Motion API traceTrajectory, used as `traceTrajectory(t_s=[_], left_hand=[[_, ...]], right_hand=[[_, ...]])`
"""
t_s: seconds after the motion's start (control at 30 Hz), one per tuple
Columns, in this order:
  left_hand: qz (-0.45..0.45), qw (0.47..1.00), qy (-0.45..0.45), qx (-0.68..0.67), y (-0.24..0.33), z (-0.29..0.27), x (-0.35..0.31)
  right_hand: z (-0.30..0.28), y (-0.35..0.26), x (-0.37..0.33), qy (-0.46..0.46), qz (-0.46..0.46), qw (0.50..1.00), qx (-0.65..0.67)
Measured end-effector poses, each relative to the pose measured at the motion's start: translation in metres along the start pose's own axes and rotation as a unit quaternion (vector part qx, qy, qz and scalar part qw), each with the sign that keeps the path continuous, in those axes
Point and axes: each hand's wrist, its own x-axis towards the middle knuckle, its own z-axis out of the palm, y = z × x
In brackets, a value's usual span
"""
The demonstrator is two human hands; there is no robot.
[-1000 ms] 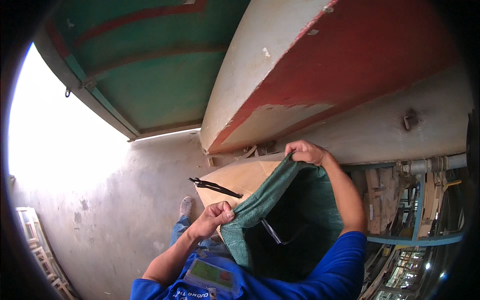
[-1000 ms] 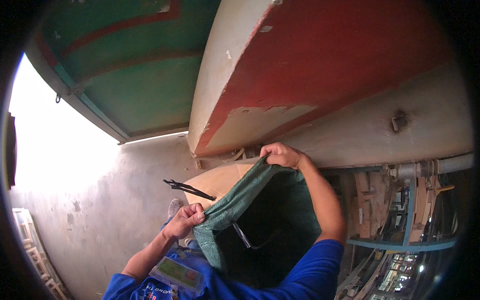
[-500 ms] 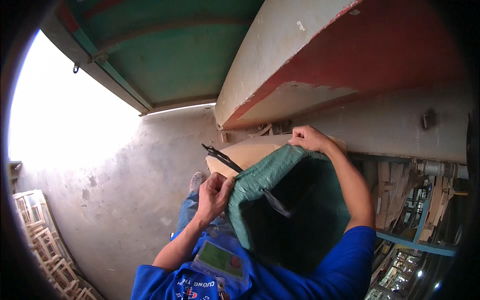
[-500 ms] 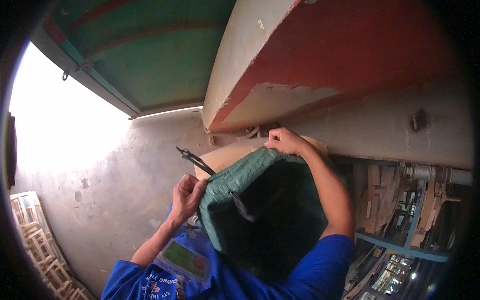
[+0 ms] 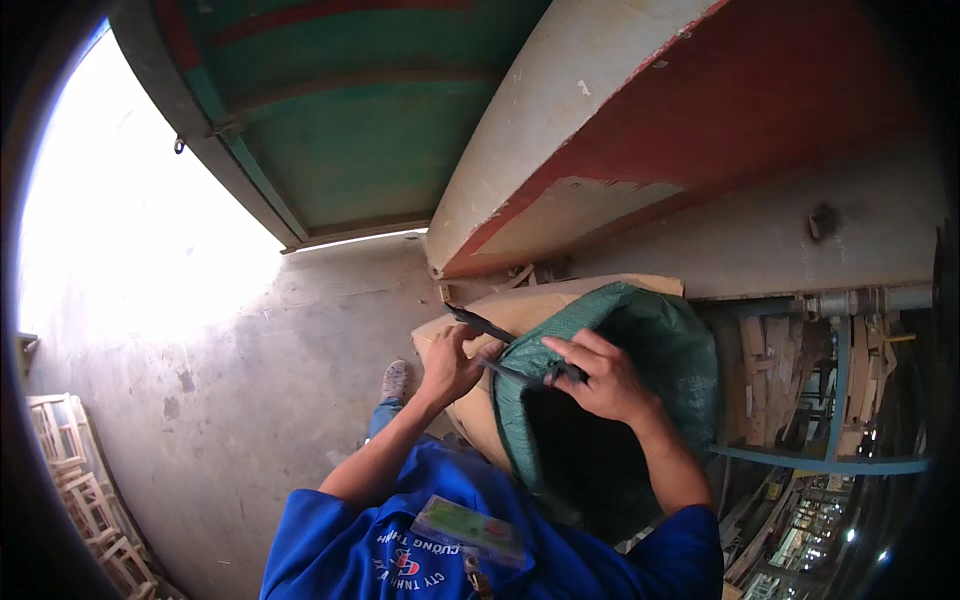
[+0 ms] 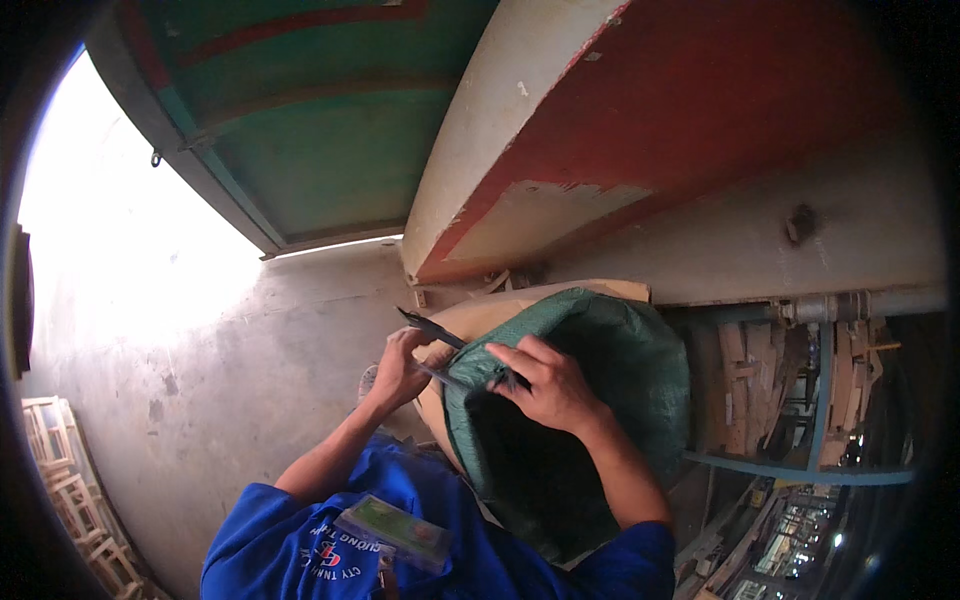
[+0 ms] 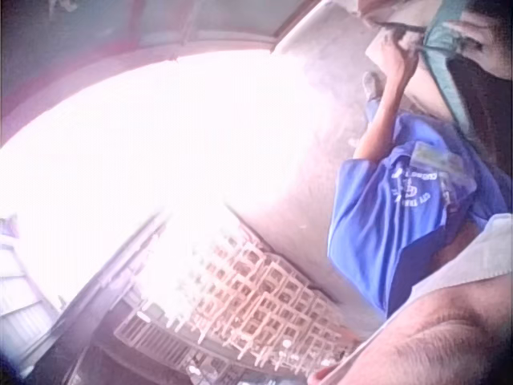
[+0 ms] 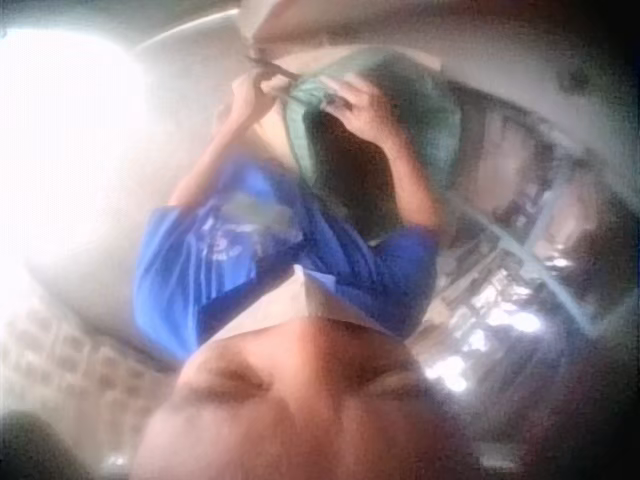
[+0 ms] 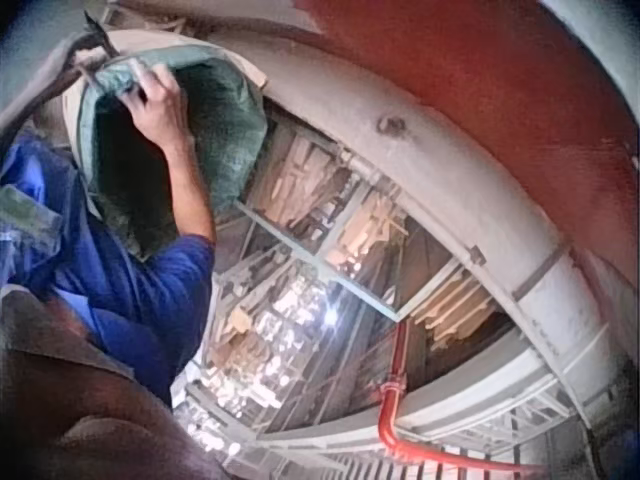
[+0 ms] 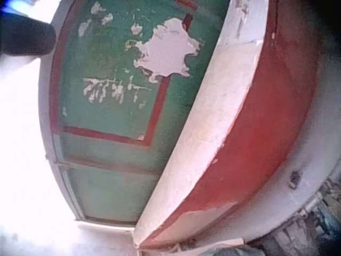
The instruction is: The person walks through a workshop, picks up black straps, and uses them to tie a green sack filled with wood scraps. The person repeatedly pulls and adjusts the straps to secure the sack's opening.
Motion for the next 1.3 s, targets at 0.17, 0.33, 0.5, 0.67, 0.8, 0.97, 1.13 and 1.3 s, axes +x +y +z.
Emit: traceTrajectory(t_s=[0.17,0.33,0.5,0.67,0.8,0.97,1.13,1.3], left_hand=[[-0.087,0.961,-0.084,-0.249,0.003,0.032,0.025],[-0.077,0.88,-0.054,-0.466,0.003,0.054,0.035],[-0.08,0.915,-0.071,-0.388,-0.007,0.048,0.041],[0.184,0.96,0.022,-0.208,-0.018,0.032,0.051],[0.026,0.995,-0.052,-0.084,0.005,0.016,0.047],[0.049,0.993,-0.012,-0.105,0.01,0.016,0.037],[-0.062,0.941,-0.002,-0.333,0.001,0.025,0.038],[-0.085,0.944,0.036,-0.317,-0.015,0.032,0.042]], right_hand=[[0.016,0.011,0.032,0.029,0.095,0.985,0.142],[0.021,0.003,0.087,-0.079,0.028,0.994,-0.069],[0.033,0.021,0.112,-0.132,-0.092,0.983,-0.087],[0.038,0.009,0.124,-0.081,-0.237,0.958,-0.138],[0.029,0.021,0.125,-0.09,-0.232,0.954,-0.17],[0.027,0.026,0.116,-0.096,-0.114,0.978,-0.148],[0.031,0.018,0.101,0.081,-0.11,0.99,0.026],[0.018,0.023,0.065,0.071,-0.019,0.996,0.042]])
